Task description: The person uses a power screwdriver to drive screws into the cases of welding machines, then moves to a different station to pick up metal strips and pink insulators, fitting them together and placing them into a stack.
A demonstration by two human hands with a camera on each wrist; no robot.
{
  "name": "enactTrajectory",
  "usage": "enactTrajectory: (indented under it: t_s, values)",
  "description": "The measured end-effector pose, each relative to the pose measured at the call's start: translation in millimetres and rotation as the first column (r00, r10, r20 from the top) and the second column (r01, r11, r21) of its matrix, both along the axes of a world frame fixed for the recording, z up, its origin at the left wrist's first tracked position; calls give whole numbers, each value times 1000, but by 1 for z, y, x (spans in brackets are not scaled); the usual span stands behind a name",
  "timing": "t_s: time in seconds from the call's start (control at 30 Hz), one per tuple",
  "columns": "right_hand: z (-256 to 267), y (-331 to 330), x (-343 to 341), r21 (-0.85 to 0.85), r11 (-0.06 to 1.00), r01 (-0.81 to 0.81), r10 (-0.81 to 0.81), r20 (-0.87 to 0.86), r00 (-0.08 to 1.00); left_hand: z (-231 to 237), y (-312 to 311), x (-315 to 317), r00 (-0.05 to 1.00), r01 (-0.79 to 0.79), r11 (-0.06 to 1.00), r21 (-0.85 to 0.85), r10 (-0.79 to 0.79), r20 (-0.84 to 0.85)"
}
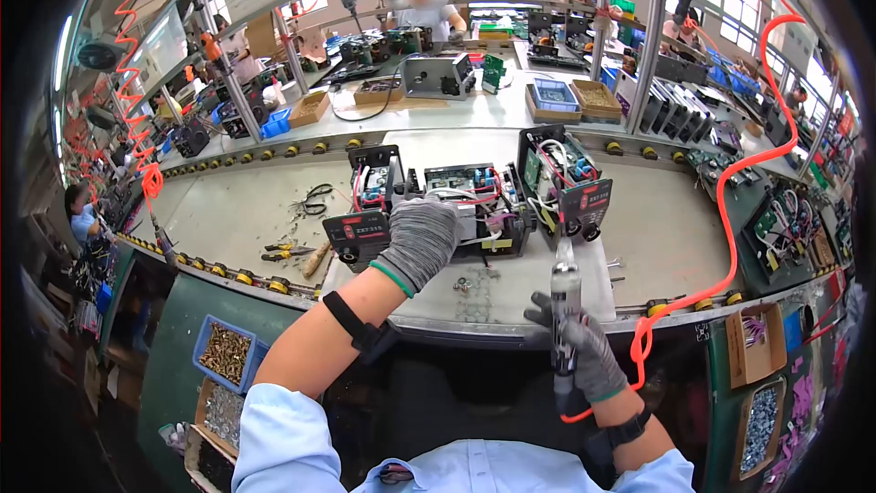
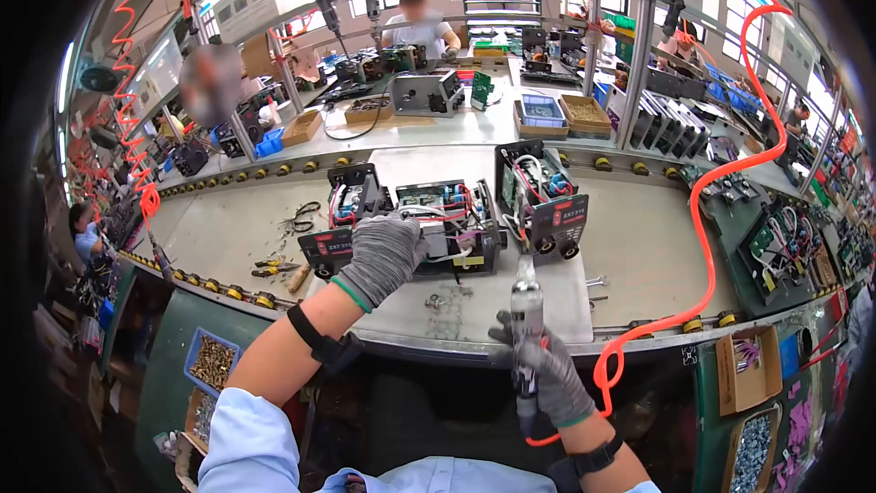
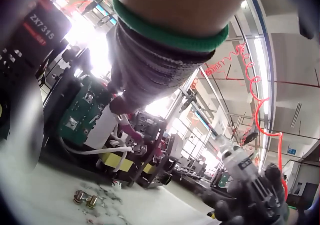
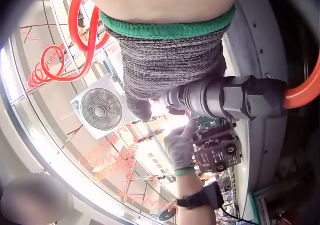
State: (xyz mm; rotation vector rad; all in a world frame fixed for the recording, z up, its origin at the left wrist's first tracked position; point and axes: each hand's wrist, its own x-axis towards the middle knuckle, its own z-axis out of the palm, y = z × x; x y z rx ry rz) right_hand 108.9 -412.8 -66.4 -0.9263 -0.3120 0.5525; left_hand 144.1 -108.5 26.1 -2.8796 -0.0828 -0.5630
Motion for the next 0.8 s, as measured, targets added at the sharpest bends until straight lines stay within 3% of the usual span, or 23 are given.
enactTrajectory:
  t_s: [0.07, 0.13, 0.27, 0.33, 0.37, 0.43, 0.57, 0.67, 0.73, 0.8]
  values:
    - [-3, -17, -18, -25, 997, -79, 77, -61, 995, -6, -3, 8, 1000, 9, 999, 54, -8, -17]
    - [-4, -25, -31, -40, 999, -22, 19, -76, 997, -2, -8, 13, 998, -42, 990, 133, 49, -49]
    - [-17, -47, -49, -101, 995, -21, 11, -98, 995, 10, -8, 16, 994, -1, 993, 115, 14, -113]
    - [-24, -54, -56, -110, 993, -41, 22, -164, 986, 18, -12, 19, 996, 11, 984, 179, 5, -91]
    - [-19, -50, -62, -93, 995, 30, -44, -162, 986, 24, -11, 25, 999, 46, 982, 183, -44, -13]
    - [-22, -54, -66, -95, 995, 9, -24, -168, 986, 33, -8, 47, 981, 111, 978, 179, -136, 135]
    - [-26, -58, -73, -113, 989, -92, 66, -217, 974, 52, -12, 100, 975, 151, 970, 190, -178, 132]
    - [-20, -54, -81, -114, 991, -73, 49, -204, 978, 56, -6, 142, 984, 170, 953, 252, -179, 14]
    - [-18, -58, -81, -134, 987, -88, 58, -216, 975, 64, 5, 161, 925, 93, 979, 180, -18, -379]
    - [-22, -65, -82, -150, 982, -115, 75, -249, 966, 84, 19, 157, 913, 82, 994, 69, -47, -405]
